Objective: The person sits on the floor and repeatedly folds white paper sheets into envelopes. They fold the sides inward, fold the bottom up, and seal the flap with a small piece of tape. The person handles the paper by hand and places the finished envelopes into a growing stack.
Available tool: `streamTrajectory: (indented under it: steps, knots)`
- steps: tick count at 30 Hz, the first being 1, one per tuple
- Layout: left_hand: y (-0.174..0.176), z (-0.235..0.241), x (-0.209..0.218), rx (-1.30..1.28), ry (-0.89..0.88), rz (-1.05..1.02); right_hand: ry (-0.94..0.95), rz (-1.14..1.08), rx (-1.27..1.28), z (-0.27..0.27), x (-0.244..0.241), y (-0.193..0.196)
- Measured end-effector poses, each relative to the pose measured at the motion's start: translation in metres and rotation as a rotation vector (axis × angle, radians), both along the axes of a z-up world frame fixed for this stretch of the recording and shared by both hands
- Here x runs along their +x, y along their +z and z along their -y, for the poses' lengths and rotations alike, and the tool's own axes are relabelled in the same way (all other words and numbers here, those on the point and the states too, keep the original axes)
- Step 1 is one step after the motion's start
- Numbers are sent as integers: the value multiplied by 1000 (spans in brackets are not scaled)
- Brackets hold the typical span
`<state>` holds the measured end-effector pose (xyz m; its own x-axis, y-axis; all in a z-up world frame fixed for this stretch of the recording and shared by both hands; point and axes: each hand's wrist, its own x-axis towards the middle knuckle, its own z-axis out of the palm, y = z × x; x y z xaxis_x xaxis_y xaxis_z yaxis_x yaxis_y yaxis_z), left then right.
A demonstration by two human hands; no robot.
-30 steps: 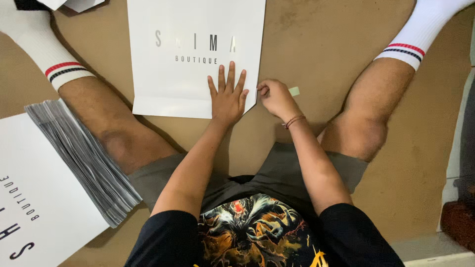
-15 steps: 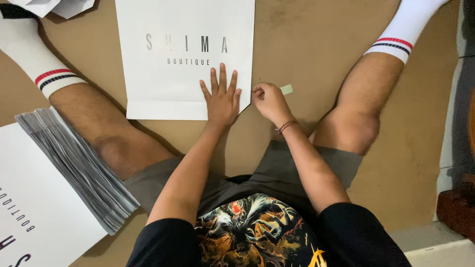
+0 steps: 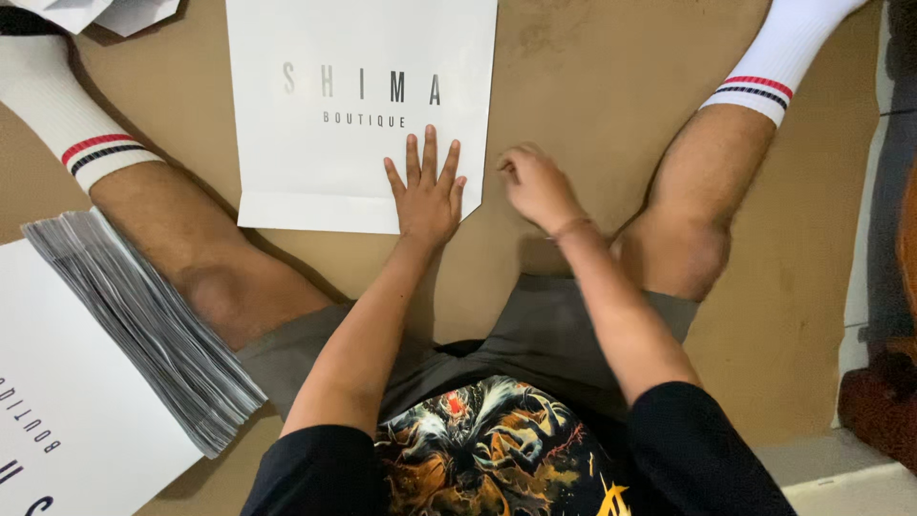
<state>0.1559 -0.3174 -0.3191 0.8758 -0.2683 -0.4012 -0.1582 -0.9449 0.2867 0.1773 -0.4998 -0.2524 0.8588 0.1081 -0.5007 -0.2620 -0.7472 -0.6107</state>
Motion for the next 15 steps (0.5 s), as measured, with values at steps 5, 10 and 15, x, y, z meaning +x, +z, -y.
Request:
streamTrajectory:
  steps: [5, 10, 15]
  knots:
    - [13, 0, 3, -5, 7, -25, 140, 93, -250, 60, -16, -10]
    - [26, -5, 3, -42, -31, -50, 28, 157, -21, 20, 5, 13]
    - [25, -4, 4, -60, -1, -56, 83, 458, 8, -2, 17, -35]
